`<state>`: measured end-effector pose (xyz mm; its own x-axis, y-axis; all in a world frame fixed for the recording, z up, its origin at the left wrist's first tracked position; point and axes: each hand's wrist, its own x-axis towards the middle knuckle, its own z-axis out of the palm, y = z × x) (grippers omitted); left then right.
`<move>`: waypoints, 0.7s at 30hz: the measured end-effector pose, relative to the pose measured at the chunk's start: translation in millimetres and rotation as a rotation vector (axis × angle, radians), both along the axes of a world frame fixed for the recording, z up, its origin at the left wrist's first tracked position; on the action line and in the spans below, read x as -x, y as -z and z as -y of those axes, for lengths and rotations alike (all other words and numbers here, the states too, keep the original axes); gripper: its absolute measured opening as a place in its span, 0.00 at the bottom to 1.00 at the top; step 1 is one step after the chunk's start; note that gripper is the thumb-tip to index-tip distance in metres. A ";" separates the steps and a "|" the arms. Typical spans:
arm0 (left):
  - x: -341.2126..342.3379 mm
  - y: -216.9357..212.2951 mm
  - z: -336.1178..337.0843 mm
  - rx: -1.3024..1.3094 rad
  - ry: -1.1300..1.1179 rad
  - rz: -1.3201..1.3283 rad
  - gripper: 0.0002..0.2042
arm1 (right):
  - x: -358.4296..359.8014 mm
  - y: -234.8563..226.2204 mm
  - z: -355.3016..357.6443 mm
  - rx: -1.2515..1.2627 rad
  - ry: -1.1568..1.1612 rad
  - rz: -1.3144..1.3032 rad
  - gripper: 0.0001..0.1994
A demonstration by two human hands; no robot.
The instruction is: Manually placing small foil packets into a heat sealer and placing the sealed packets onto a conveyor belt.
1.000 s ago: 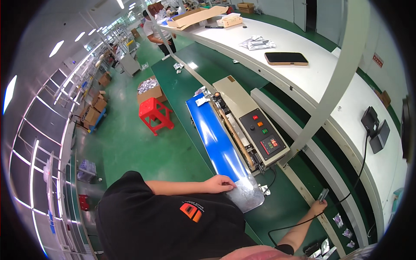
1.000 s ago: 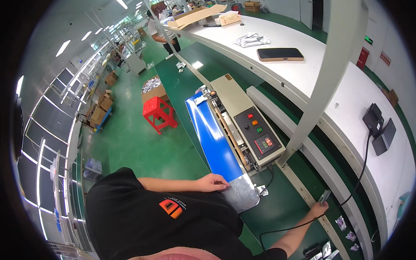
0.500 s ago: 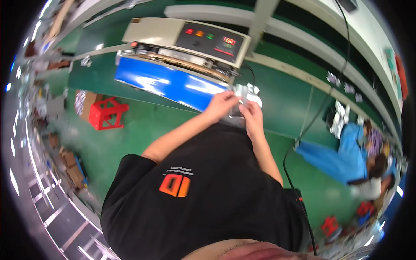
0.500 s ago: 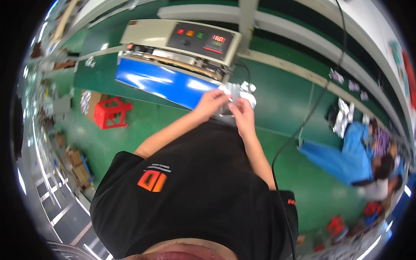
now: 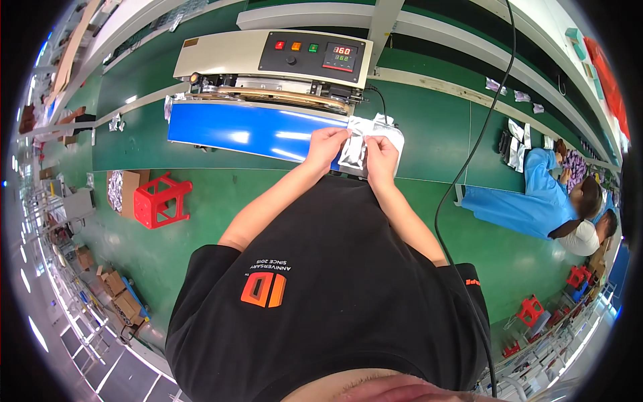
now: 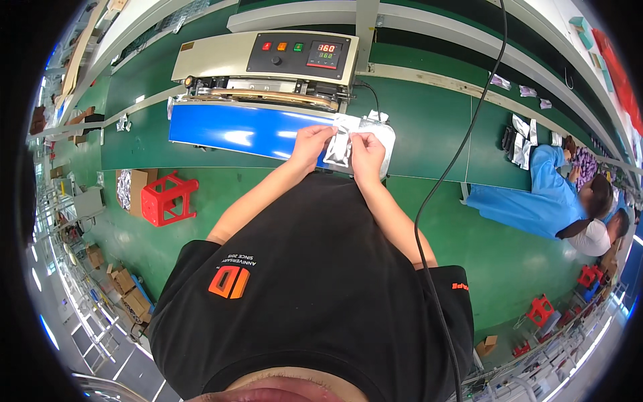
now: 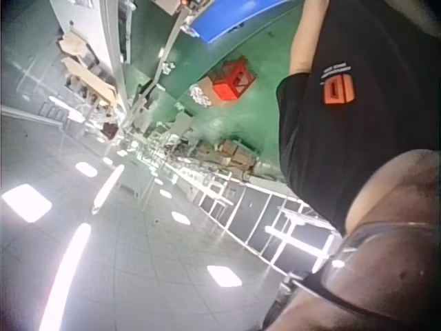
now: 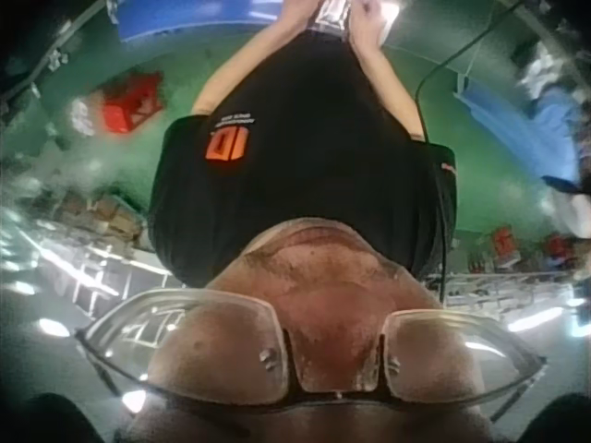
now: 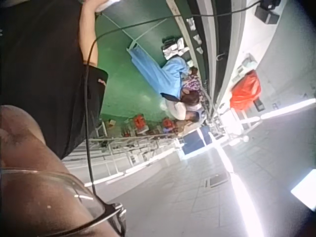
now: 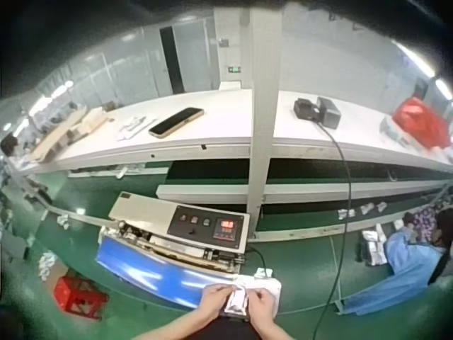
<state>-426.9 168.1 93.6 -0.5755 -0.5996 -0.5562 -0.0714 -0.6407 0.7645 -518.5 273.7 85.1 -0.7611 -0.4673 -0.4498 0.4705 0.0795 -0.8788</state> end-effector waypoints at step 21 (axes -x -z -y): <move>-5.1 25.1 63.8 -0.148 -0.050 0.061 0.05 | -6.4 20.8 63.6 0.030 0.036 0.125 0.05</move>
<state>-421.8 104.3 68.5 -0.5094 -0.5355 -0.6736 -0.0802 -0.7499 0.6567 -512.1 210.0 64.3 -0.7164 -0.4550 -0.5289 0.5790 0.0353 -0.8146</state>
